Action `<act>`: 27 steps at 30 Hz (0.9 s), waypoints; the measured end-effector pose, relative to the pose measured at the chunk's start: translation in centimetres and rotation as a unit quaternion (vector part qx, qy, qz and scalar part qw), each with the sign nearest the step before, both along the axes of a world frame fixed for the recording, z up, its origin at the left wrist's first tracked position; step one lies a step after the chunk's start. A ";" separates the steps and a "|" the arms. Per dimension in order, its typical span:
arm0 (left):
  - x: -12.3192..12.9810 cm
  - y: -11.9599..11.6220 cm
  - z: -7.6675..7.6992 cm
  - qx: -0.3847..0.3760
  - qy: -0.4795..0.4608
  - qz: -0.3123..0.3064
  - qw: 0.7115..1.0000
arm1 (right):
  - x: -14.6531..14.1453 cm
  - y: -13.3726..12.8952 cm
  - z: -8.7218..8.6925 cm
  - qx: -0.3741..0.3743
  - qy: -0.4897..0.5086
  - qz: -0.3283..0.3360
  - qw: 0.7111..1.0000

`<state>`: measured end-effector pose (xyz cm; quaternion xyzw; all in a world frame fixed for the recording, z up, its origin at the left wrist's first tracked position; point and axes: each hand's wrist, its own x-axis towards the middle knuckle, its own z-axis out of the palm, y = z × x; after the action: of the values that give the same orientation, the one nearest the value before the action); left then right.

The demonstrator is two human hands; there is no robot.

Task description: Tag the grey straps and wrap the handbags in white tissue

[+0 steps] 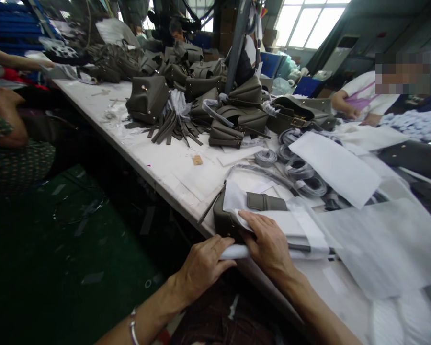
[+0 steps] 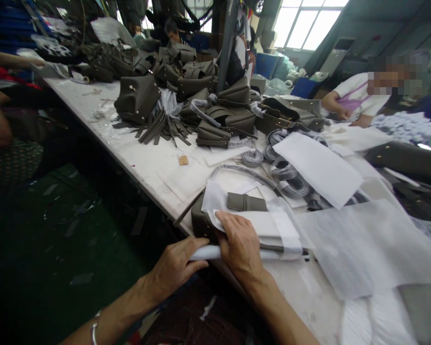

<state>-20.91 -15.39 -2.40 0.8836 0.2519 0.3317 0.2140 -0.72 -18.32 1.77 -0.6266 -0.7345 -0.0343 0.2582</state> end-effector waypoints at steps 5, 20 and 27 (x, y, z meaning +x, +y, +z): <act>0.6 1.5 1.7 0.028 0.000 0.072 0.997 | 0.5 0.1 0.2 -0.005 0.034 0.022 0.999; 0.1 5.9 -0.9 0.156 -0.131 0.060 0.977 | 0.1 0.0 0.3 -0.075 0.030 0.041 0.996; 0.4 6.1 -1.5 0.215 -0.119 0.117 0.962 | 0.6 0.2 -0.5 -0.065 0.036 0.060 0.995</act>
<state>-20.50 -9.31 -3.88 0.8274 0.2491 0.5033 0.0071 -0.09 -18.12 1.31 -0.5976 -0.7618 0.0512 0.2448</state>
